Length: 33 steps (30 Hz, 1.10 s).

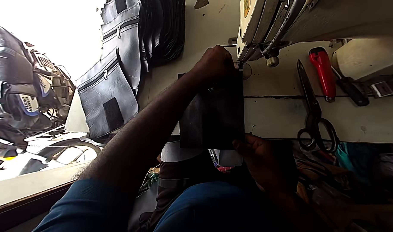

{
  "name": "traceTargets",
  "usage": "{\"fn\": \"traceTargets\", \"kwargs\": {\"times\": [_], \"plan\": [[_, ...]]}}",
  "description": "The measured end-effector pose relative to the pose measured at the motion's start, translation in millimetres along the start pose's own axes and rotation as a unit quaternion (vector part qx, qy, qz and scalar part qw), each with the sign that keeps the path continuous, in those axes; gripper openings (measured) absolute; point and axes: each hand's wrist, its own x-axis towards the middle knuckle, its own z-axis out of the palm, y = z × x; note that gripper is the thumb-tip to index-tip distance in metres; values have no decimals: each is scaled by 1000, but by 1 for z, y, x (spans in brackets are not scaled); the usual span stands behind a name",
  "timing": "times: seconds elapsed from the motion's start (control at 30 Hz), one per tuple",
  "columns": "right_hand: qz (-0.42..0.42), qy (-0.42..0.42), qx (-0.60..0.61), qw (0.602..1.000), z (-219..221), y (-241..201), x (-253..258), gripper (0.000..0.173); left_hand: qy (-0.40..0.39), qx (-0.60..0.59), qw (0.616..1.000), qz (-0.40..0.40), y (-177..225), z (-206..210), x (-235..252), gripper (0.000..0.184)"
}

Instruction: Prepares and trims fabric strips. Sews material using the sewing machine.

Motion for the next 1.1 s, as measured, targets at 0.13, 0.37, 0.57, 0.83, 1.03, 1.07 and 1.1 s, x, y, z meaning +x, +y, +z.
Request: {"fn": "traceTargets", "kwargs": {"times": [0.13,0.37,0.57,0.83,1.03,1.07,1.1], "plan": [[3,-3,12,1000,0,-1,-1,14,-5,12,1000,1,0,-1,2,17],[-10,-7,8,1000,-1,3,-3,14,-17,15,1000,-2,1,-3,1,18],[-85,-54,-413,905,-46,36,-28,59,30,42,999,18,-6,2,-3,32],[-198,-66,-583,785,-83,98,-76,15,291,102,937,166,13,25,-79,26],[-184,-13,-523,832,-76,84,-78,31,89,-6,961,261,65,72,-197,20],[-177,-10,-504,845,-75,81,-80,33,28,-11,962,272,64,81,-210,19],[-172,-8,-483,859,-75,79,-82,36,-21,-12,962,273,60,89,-222,20]]}}
